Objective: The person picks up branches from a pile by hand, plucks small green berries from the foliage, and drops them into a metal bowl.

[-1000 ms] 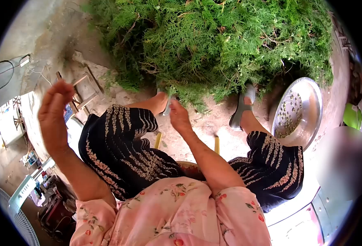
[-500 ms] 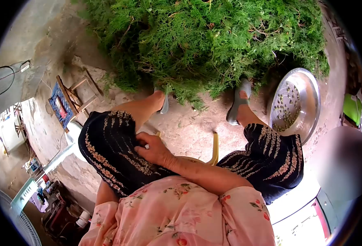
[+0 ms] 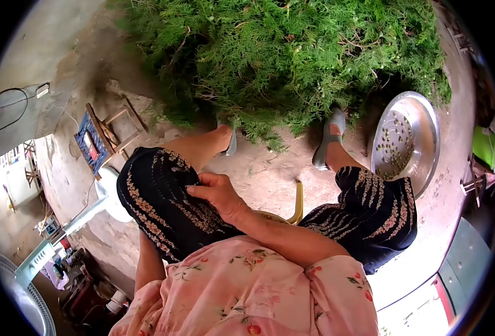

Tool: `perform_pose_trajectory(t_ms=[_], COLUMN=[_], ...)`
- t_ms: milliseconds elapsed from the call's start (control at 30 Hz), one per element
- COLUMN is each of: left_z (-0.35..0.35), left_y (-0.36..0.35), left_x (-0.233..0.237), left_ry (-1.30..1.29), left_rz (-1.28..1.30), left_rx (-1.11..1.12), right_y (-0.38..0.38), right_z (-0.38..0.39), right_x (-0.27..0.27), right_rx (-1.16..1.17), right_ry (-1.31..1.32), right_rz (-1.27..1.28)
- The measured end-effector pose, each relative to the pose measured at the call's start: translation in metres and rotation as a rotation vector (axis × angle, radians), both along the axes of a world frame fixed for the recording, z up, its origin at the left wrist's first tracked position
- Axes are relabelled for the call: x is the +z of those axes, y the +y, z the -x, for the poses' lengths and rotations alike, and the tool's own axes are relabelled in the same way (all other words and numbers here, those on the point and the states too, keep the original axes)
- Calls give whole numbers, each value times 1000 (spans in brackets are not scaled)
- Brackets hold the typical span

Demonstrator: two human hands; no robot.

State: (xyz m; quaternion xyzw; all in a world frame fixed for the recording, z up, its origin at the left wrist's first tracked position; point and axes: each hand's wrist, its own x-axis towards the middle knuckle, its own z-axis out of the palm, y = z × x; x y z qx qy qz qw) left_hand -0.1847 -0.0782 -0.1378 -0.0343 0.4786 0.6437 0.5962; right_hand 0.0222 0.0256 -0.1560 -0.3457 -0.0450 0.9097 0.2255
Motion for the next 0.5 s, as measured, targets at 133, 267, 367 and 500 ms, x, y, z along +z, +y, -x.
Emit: perform_pose_trajectory(t_ms=[133,267,367,500], left_z=[40,38,48,50], left_y=[-9,43,71,85], left_x=[-8,19,26,34], left_ry=[45,124,253,315], left_rz=[-17,74,59,187], left_rx=[46,79,-11,-79], right_y=[14,41,48,38], right_z=[6,13,25,33], right_x=[9,20,32,34], right_rx=[-19,51,90,-10], right_ry=[21,-31,-64,-339], right_rz=[-117,-216,-298,-473])
